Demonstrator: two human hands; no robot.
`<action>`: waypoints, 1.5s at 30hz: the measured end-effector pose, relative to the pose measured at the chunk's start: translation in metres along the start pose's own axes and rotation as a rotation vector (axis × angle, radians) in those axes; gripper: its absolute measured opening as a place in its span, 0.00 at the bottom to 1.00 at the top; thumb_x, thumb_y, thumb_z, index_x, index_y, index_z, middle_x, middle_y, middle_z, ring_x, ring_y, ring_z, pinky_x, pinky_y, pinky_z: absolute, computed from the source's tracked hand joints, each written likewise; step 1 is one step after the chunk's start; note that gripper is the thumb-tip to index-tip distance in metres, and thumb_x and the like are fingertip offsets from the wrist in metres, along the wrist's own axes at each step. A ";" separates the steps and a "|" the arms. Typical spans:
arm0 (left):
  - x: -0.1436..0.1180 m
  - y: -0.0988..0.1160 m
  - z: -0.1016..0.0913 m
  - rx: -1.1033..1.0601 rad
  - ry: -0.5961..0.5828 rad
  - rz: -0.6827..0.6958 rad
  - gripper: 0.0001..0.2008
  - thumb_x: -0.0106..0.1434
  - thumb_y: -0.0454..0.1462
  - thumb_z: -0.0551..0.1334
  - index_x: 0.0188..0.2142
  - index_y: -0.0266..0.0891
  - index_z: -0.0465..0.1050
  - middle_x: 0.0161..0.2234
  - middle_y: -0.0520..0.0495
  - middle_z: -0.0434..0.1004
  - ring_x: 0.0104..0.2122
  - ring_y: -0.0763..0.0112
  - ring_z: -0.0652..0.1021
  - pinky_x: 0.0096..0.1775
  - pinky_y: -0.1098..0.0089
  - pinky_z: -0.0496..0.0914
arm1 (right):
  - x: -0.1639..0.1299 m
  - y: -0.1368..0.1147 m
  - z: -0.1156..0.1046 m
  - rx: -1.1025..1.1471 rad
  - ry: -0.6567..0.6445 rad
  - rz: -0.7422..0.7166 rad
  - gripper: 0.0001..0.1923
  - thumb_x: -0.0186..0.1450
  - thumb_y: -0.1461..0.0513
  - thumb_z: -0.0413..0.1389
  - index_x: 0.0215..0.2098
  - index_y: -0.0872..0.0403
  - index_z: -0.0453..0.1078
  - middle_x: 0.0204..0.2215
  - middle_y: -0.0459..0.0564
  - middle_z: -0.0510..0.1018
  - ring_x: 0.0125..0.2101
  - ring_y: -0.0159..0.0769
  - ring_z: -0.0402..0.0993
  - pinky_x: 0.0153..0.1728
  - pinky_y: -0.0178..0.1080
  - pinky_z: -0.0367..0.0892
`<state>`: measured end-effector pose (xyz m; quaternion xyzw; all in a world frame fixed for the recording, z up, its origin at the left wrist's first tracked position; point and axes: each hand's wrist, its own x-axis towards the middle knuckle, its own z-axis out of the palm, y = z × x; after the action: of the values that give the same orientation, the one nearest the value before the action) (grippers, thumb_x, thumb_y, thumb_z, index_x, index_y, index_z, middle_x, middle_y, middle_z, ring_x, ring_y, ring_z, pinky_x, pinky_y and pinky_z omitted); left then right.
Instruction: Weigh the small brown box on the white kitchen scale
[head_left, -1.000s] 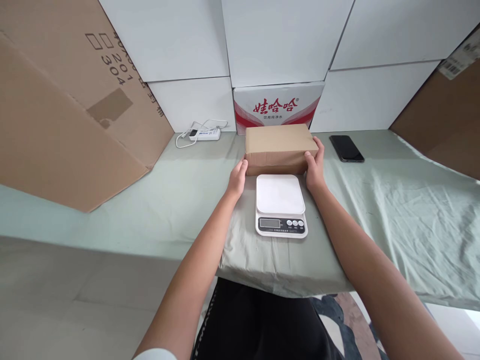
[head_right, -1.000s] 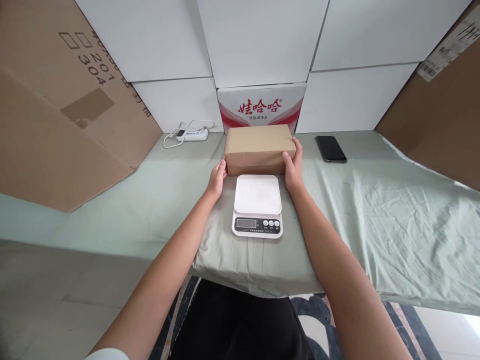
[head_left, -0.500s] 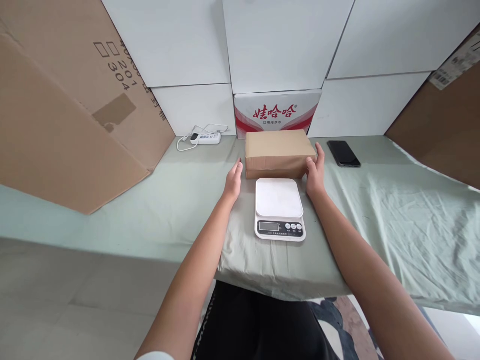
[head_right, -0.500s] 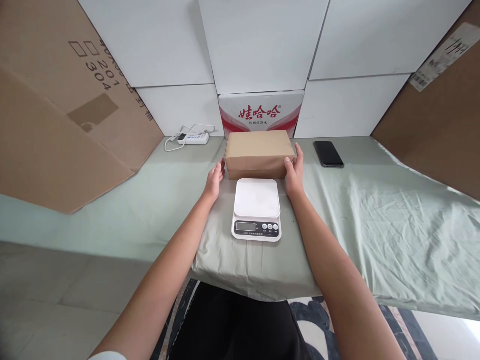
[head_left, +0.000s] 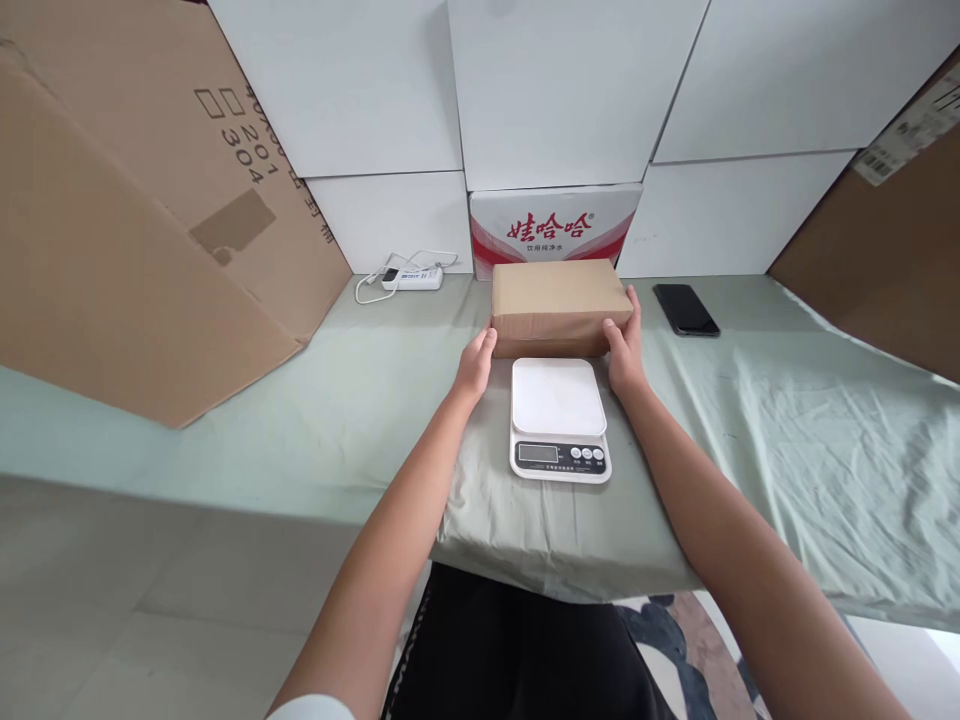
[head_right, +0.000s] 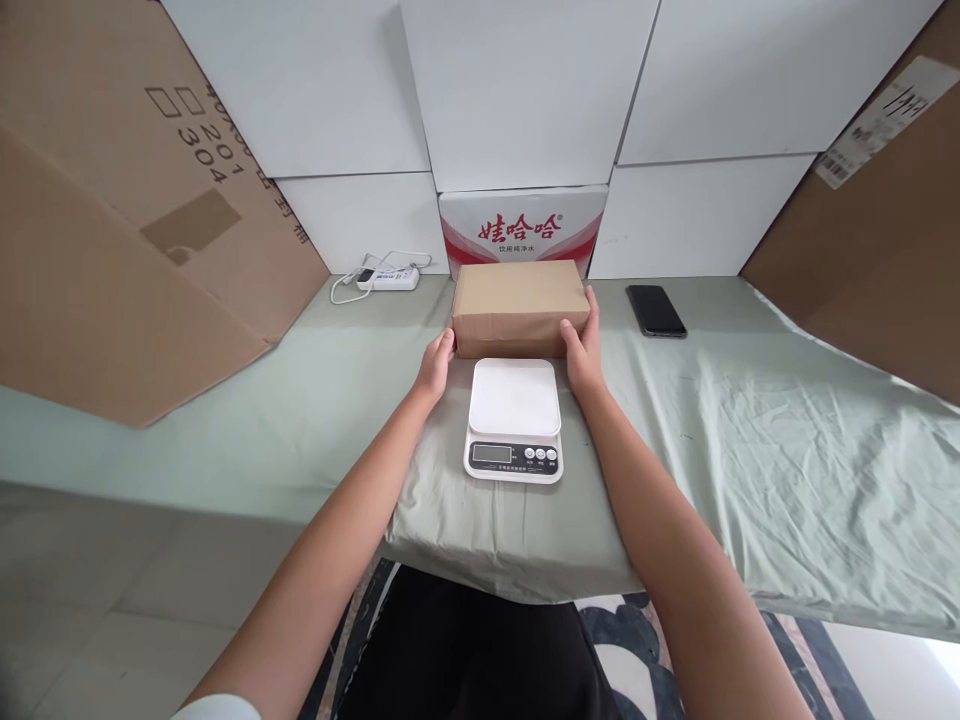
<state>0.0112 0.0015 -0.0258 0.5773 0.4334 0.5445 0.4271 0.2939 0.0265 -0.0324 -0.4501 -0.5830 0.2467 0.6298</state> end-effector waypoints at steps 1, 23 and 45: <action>-0.001 0.004 0.000 -0.001 0.001 0.013 0.45 0.73 0.69 0.55 0.73 0.41 0.73 0.76 0.37 0.74 0.81 0.45 0.66 0.80 0.44 0.58 | 0.000 -0.002 -0.001 -0.011 0.004 -0.032 0.55 0.65 0.32 0.59 0.82 0.44 0.50 0.83 0.55 0.57 0.83 0.58 0.51 0.85 0.66 0.42; -0.133 0.046 -0.016 -0.057 -0.085 0.145 0.42 0.77 0.64 0.55 0.78 0.42 0.67 0.78 0.37 0.69 0.81 0.42 0.64 0.80 0.44 0.61 | -0.110 -0.057 -0.057 -0.089 0.023 -0.112 0.49 0.70 0.36 0.61 0.82 0.42 0.54 0.81 0.55 0.62 0.80 0.61 0.58 0.82 0.69 0.51; -0.112 0.029 -0.054 -0.127 0.363 0.093 0.45 0.74 0.70 0.50 0.77 0.50 0.69 0.81 0.37 0.63 0.81 0.48 0.64 0.79 0.47 0.63 | -0.089 -0.070 -0.068 0.056 0.401 -0.046 0.36 0.67 0.38 0.56 0.70 0.39 0.69 0.60 0.54 0.80 0.59 0.57 0.82 0.54 0.58 0.75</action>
<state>-0.0455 -0.1134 -0.0242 0.4610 0.4410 0.6849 0.3520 0.3264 -0.1000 -0.0127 -0.4591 -0.4487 0.1540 0.7511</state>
